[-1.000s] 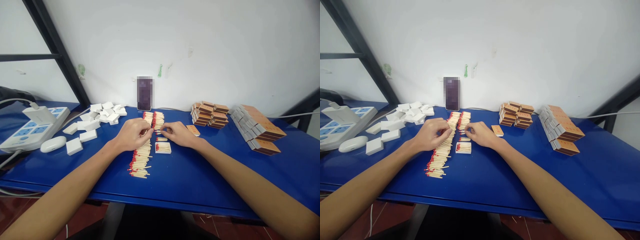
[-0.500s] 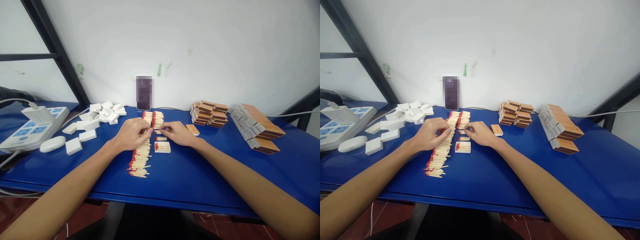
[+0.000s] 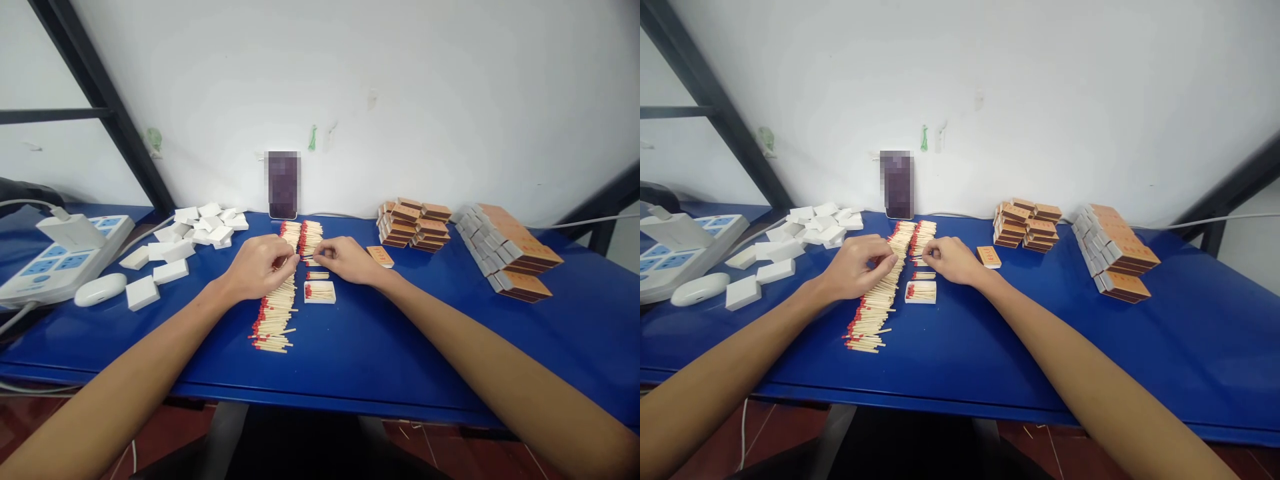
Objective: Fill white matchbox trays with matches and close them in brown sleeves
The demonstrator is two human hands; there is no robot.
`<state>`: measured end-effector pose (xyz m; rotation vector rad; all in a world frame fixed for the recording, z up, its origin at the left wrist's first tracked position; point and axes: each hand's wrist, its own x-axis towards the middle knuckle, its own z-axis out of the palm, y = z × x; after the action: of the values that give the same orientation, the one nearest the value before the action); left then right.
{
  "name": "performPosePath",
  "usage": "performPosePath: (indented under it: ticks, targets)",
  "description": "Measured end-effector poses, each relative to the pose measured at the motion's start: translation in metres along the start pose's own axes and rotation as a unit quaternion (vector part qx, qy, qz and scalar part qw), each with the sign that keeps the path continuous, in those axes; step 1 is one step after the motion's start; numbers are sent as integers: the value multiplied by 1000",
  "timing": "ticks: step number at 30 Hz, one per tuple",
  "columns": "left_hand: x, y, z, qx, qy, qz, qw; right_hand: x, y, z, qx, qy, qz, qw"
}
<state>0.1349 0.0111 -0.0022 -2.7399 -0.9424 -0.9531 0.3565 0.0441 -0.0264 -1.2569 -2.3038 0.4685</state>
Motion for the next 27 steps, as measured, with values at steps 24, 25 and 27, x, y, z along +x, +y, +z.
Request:
performPosePath:
  ticks: [24,25,27]
  targets:
    - [1,0,-2,1,5,4,1000,1,-5,2,5,11,36,999]
    - [1,0,-2,0,5,4,1000,1,-5,1,12,6,38,999]
    - [1,1,-2,0,5,3,1000,2,-6,0,22,-1,42,999]
